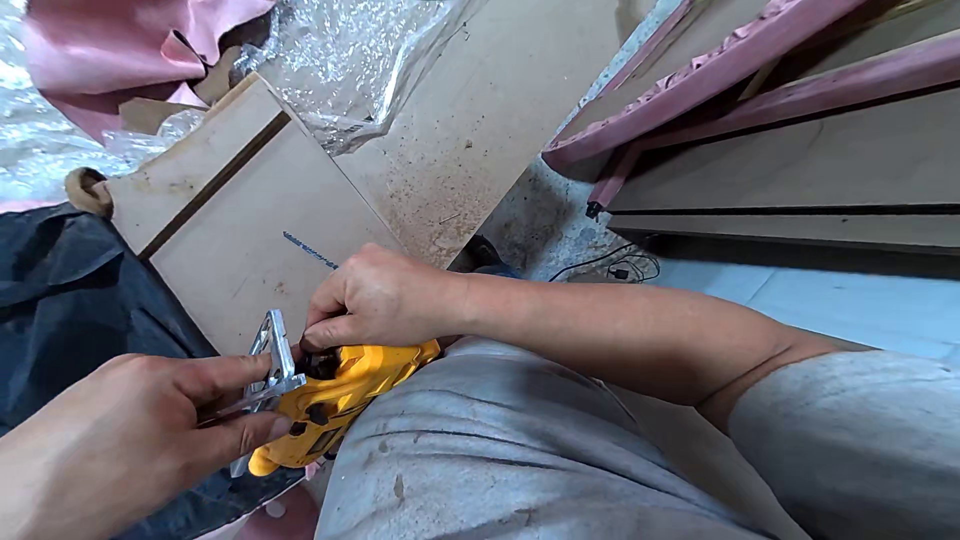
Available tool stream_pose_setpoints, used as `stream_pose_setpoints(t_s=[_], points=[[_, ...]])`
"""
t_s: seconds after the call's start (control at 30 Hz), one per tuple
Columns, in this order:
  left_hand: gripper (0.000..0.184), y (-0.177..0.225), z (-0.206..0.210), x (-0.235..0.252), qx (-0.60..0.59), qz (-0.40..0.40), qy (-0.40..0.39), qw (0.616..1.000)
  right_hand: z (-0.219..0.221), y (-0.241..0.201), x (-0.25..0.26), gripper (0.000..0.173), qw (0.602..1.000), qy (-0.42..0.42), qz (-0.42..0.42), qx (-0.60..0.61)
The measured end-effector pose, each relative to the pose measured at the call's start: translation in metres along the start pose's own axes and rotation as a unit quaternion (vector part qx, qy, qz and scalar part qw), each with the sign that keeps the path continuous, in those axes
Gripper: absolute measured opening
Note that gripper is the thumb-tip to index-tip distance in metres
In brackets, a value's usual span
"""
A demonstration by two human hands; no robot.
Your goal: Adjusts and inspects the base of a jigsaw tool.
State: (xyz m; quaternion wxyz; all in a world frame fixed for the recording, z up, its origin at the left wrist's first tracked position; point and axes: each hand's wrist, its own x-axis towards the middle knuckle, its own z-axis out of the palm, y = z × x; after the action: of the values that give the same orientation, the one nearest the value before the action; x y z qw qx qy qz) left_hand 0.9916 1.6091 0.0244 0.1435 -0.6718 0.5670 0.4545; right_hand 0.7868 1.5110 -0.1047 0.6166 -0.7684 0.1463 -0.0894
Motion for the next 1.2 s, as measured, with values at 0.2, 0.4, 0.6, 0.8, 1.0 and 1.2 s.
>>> stream_pose_setpoints(t_s=[0.2, 0.4, 0.6, 0.8, 1.0, 1.2], points=[[0.039, -0.006, -0.002, 0.005, 0.000, -0.013, -0.008, 1.000, 0.003, 0.002, 0.002, 0.023, 1.000, 0.010, 0.000, -0.006], [0.035, -0.004, 0.009, 0.007, 0.030, 0.020, 0.083, 0.996, 0.008, 0.005, -0.002, 0.023, 1.000, 0.028, 0.015, 0.003], [0.030, -0.010, 0.025, 0.002, -0.034, 0.019, 0.132, 0.990, 0.018, 0.009, -0.014, 0.019, 0.997, 0.072, 0.016, 0.039], [0.026, -0.003, 0.035, -0.003, -0.015, 0.030, 0.169, 0.985, 0.036, 0.006, -0.023, 0.013, 0.984, 0.160, -0.004, 0.072], [0.013, 0.002, 0.035, -0.005, 0.056, 0.045, 0.179, 0.981, 0.050, 0.013, -0.029, 0.014, 0.968, 0.198, -0.153, 0.028], [0.013, 0.003, 0.032, -0.008, 0.014, 0.043, 0.145, 0.988, 0.051, 0.016, -0.033, 0.013, 0.951, 0.192, -0.234, -0.063]])
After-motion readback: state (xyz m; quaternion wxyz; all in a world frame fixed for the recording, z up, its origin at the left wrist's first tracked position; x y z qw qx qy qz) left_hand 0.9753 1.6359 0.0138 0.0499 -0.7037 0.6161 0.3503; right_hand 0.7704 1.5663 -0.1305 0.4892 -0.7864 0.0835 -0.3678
